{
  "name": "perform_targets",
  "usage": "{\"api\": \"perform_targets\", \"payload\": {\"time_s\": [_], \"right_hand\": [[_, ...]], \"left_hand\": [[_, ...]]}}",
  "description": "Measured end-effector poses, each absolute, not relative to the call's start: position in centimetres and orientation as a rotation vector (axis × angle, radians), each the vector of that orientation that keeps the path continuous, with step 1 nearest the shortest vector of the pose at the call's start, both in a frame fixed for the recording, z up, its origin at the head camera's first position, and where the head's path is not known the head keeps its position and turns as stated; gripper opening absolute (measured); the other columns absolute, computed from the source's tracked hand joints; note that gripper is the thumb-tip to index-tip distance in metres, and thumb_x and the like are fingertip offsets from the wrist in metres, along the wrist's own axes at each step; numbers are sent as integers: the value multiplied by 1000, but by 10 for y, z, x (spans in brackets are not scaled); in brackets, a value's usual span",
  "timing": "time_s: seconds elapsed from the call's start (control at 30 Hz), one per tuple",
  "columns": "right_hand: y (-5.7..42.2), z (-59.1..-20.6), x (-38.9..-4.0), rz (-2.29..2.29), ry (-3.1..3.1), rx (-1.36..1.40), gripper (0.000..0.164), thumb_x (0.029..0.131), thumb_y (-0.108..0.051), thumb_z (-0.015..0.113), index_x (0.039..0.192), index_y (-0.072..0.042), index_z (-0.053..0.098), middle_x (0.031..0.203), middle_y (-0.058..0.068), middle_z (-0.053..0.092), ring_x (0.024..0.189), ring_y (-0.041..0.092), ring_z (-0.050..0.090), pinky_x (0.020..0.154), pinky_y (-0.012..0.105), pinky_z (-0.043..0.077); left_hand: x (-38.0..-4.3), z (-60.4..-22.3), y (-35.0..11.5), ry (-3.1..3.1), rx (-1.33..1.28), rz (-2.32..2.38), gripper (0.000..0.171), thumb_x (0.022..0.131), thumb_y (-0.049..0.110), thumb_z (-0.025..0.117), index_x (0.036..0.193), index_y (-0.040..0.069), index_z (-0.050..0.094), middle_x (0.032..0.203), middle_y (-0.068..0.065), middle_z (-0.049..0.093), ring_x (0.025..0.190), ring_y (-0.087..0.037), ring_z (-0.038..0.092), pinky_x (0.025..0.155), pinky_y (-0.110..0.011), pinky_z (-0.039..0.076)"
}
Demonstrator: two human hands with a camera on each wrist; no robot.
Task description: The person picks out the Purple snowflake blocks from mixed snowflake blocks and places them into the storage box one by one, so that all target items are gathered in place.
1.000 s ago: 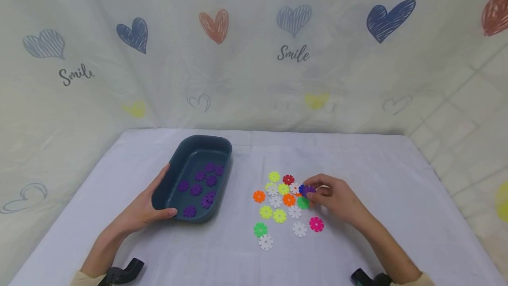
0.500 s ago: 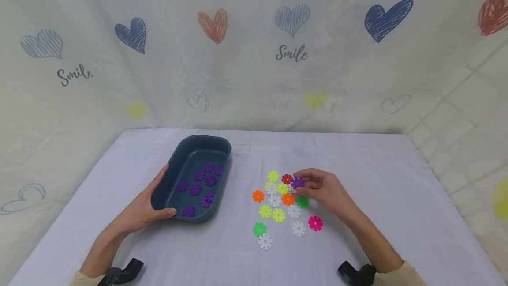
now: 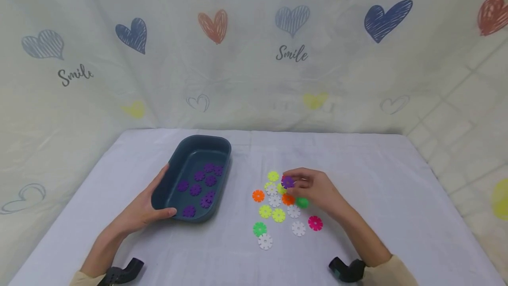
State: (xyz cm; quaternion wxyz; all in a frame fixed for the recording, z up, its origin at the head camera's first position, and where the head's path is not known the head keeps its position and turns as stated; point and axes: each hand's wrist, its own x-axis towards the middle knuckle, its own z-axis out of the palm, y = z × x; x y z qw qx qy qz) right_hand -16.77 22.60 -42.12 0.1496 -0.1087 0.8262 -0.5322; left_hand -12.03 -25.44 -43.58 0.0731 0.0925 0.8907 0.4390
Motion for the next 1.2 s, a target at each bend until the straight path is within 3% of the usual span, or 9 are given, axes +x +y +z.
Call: {"api": "perform_targets", "payload": {"time_s": [0.13,0.5,0.8,1.2], "right_hand": [[222,-422,-170,-1561,2331,-319,49,92,-24,81,137,-9,66,119,15,73,93,15,69,85,23,59],[206,-419,-177,-1603,2286,-319,42,100,-21,70,139,-6,63,129,18,73,102,17,77,90,28,61],[192,-423,-182,-1652,2225,-323,37,100,-17,68,136,-10,66,127,16,72,102,20,76,92,36,62],[181,-418,-184,-1673,2218,-370,41,102,-19,66,140,-5,62,127,16,71,101,21,75,94,35,62]], "left_hand": [[-121,-436,-255,2678,277,1311,125,81,35,89,167,40,-1,178,-10,4,161,-47,11,119,-77,21],[-122,-435,-254,2676,278,1311,124,81,35,88,167,39,-1,178,-10,5,161,-47,13,119,-77,21],[-122,-436,-254,2677,279,1311,125,81,35,88,167,40,-1,178,-10,5,161,-47,12,119,-77,21],[-122,-437,-254,2679,264,1306,124,81,34,88,167,41,-1,178,-11,4,161,-47,11,119,-77,20]]}}
